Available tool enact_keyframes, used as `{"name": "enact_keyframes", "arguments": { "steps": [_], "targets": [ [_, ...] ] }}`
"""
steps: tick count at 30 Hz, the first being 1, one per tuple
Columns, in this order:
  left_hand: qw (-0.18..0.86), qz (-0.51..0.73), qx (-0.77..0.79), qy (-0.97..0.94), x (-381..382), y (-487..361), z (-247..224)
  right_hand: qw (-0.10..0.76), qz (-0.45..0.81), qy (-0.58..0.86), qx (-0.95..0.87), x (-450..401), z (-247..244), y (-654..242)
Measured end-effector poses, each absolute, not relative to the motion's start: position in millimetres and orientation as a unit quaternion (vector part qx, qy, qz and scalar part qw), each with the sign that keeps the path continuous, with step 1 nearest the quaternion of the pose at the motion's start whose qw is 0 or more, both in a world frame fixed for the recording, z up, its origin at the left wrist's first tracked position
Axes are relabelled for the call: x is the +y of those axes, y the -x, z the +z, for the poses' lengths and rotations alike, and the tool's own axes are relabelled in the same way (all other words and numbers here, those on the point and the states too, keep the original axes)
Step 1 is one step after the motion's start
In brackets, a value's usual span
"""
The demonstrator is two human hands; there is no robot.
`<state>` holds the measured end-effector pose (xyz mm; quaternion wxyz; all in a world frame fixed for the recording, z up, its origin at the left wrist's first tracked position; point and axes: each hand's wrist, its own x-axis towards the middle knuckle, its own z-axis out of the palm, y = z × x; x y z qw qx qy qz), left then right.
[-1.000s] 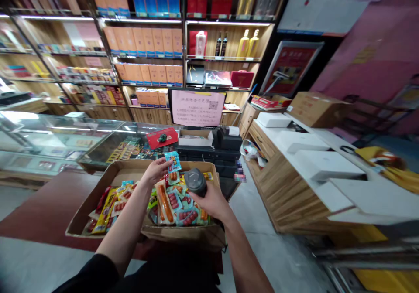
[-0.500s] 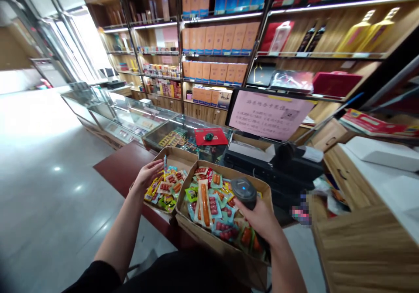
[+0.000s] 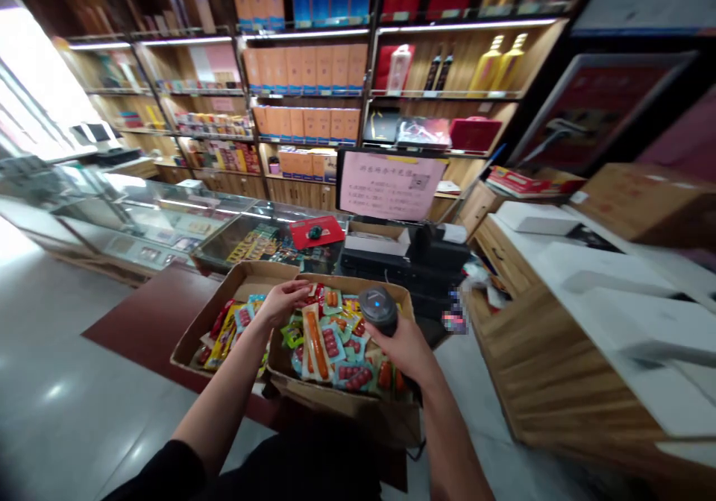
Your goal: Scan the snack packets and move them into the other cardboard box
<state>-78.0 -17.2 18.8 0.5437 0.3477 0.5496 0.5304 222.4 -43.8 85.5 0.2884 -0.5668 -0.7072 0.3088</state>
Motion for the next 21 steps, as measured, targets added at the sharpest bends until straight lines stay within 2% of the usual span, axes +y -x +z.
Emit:
{"name": "enact_keyframes", "arguments": {
  "steps": [2,4,8,10,14,21],
  "targets": [
    [0.522,0.479,0.573,-0.413,-3.1,54.4,17.5,0.274,0.312,0.576,-0.704,-48.9,87.2,-225.8],
    [0.455,0.406,0.617,-0.498,7.4,35.0,16.7,0.264,0.315,0.588,-0.696,-53.1,88.3,-229.2],
    [0.207,0.221,0.714,-0.631,18.4,9.5,14.3,0.270,0.300,0.601,-0.690,-59.1,88.5,-236.0],
    [0.133,0.143,0.744,-0.639,20.8,2.2,12.8,0.270,0.292,0.612,-0.684,-61.7,87.9,-239.3],
    [0.109,0.070,0.764,-0.631,25.0,-4.5,11.0,0.275,0.295,0.616,-0.676,-66.8,87.1,-243.7],
    [0.107,0.044,0.724,-0.680,26.9,-10.6,8.0,0.278,0.297,0.615,-0.675,-71.4,87.2,-245.2]
  ]
}}
